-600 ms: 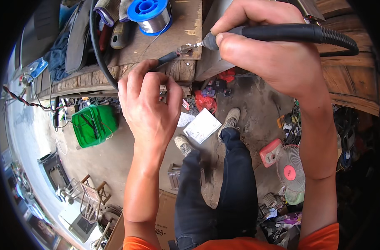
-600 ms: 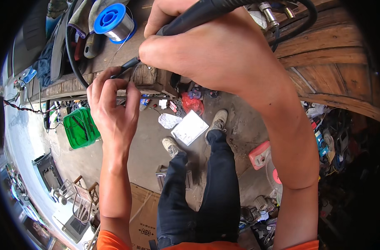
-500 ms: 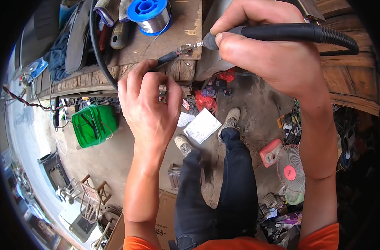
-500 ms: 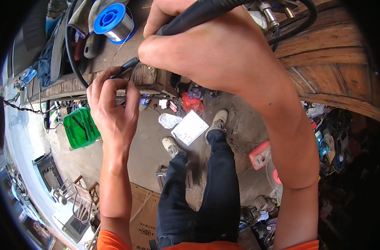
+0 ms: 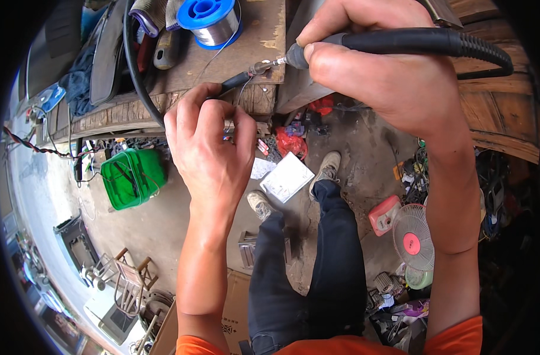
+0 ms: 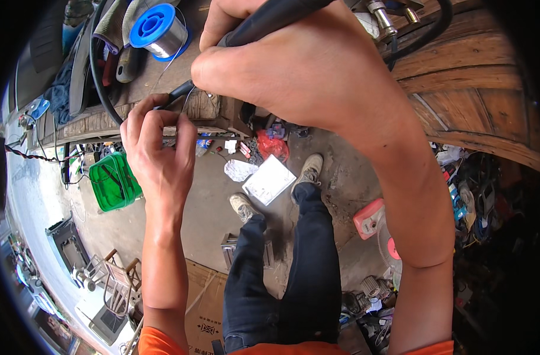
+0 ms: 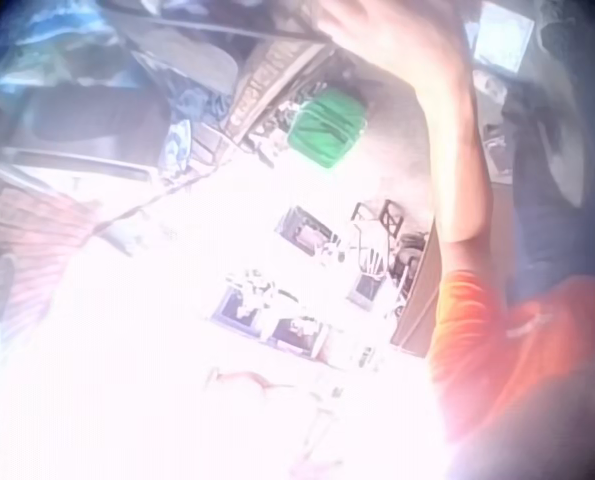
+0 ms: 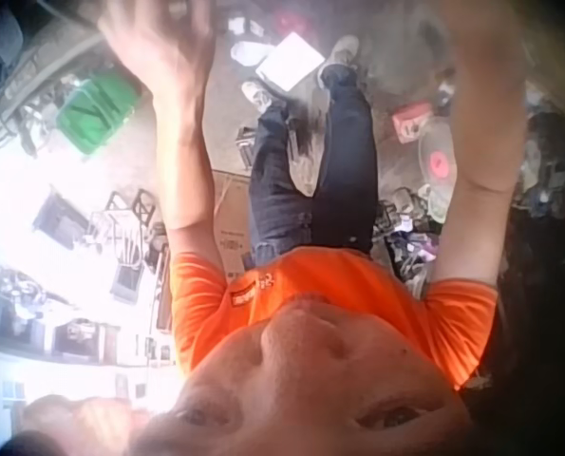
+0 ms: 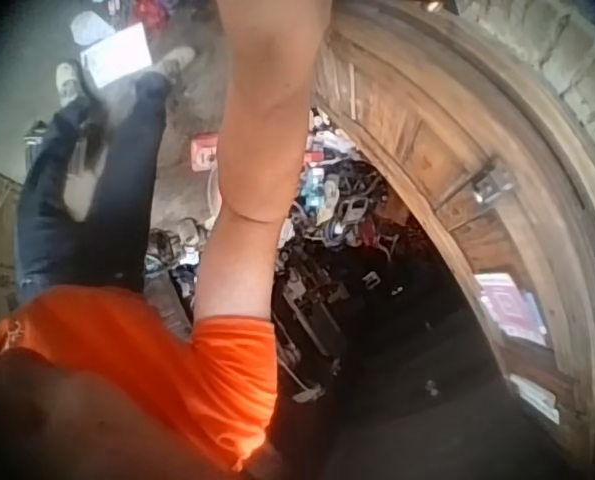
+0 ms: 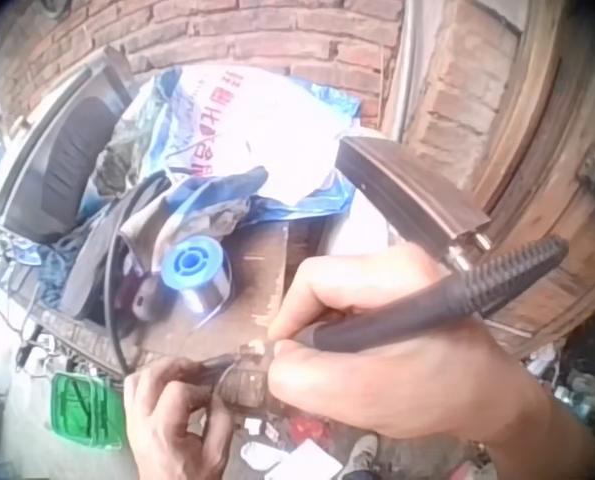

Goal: The person solders a black cable using a soldering iron and solder wire. They repeatedly apply heat and solder to the exposed end of the cable, then inspect the joint. The task is performed at a cluttered workbench.

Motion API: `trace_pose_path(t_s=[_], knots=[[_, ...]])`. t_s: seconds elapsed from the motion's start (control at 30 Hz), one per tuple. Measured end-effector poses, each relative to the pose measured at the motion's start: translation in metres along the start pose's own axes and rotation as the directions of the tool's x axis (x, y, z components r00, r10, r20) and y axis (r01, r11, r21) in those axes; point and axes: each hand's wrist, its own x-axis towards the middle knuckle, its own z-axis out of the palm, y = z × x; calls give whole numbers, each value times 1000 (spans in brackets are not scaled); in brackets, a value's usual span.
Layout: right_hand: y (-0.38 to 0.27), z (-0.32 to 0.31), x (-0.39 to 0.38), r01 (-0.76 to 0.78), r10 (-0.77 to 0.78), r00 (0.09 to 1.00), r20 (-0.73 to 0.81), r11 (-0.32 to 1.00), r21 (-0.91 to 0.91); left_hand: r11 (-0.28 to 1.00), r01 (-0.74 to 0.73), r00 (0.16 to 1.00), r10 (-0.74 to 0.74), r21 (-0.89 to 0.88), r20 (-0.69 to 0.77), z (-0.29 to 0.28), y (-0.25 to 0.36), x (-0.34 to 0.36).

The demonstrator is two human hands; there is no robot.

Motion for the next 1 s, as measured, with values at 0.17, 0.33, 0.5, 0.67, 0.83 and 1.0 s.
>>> trace_pose_path(t_s=[0.17, 0.33, 0.5, 0.67, 0.83, 1.0], knots=[[-8, -5, 4, -54, 54, 998, 32, 999, -5, 1000, 23, 1000, -23, 20, 1, 2, 4, 2], [-7, 0, 2, -29, 30, 999, 14, 996, -90, 999, 32, 999, -32, 21, -1, 2, 2, 2], [-12, -4, 5, -116, 116, 992, 42, 993, -15, 999, 40, 999, -40, 29, 8, 2, 4, 3], [7, -1, 1, -51, 49, 999, 21, 993, 103, 997, 61, 998, -60, 40, -11, 7, 8, 5], [-7, 0, 3, -56, 57, 998, 35, 997, -44, 990, 128, 991, -129, 52, 30, 6, 11, 6], [-4, -1, 3, -29, 31, 999, 39, 997, -65, 990, 130, 991, -131, 60, 18, 7, 13, 8]])
